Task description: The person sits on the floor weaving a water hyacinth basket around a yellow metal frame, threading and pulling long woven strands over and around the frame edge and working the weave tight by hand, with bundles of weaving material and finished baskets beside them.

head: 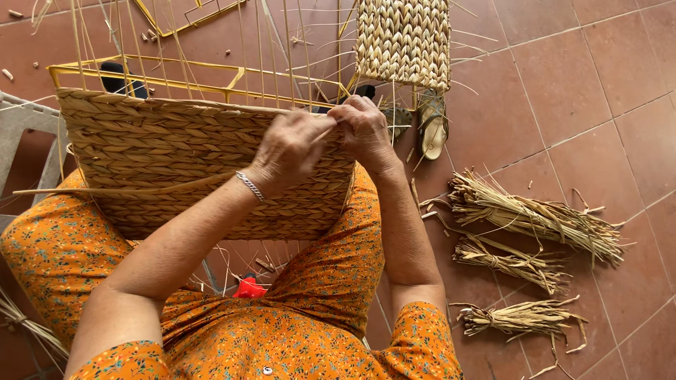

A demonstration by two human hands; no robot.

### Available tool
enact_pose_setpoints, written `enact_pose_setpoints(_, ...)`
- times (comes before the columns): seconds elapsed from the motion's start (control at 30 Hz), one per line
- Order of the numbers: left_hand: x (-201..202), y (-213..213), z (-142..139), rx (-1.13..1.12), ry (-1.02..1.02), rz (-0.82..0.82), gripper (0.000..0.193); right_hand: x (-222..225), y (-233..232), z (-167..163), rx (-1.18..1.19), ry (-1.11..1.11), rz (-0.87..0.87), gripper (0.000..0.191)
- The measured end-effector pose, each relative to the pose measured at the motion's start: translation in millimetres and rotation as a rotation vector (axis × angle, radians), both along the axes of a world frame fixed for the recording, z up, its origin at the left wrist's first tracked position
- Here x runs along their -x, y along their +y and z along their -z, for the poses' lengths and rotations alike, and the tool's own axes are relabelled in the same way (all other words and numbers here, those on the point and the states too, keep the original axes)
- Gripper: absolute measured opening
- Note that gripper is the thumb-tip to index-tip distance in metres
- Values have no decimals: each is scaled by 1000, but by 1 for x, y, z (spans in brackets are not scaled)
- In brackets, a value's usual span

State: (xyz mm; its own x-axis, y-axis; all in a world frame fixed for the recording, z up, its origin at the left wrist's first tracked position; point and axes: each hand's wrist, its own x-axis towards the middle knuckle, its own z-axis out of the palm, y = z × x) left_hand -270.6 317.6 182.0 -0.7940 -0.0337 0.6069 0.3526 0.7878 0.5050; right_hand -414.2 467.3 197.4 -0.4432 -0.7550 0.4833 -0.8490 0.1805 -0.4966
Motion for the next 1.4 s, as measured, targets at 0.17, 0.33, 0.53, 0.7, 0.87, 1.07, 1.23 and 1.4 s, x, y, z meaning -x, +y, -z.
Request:
enact_pose_setpoints(0.17,-7,-48,-4,476,-118,-428,32,-6,0,-3,2,6,39,10)
enact_pose_setpoints(0.33,-23,-50,14,528,-100,-371,6,-6,-7,7,55,-32,169,12)
enact_pose_setpoints(0.53,-35,-55,18,-31,-617,-276,12,-7,-13,18,63,23,226,15)
enact_pose_setpoints(0.7,-24,-72,12,24,-456,-366,23,-4,-16,24,130,41,255,14)
enact_pose_setpoints(0.87,-30,-55,-1,547,-7,-548,24,-6,-22,33,271,145,226,31)
enact_pose_setpoints(1.07,-38,-7,12,473,-134,-225,57,-13,-21,30,130,117,108,14)
enact_pose_setpoints(1.23,-28,-18,29,569,-323,-281,39,-9,0,6,74,-165,-25,25)
enact_pose_setpoints(1.4,-14,-33,1,573,-95,-414,22,-10,-2,4,22,-23,-57,26)
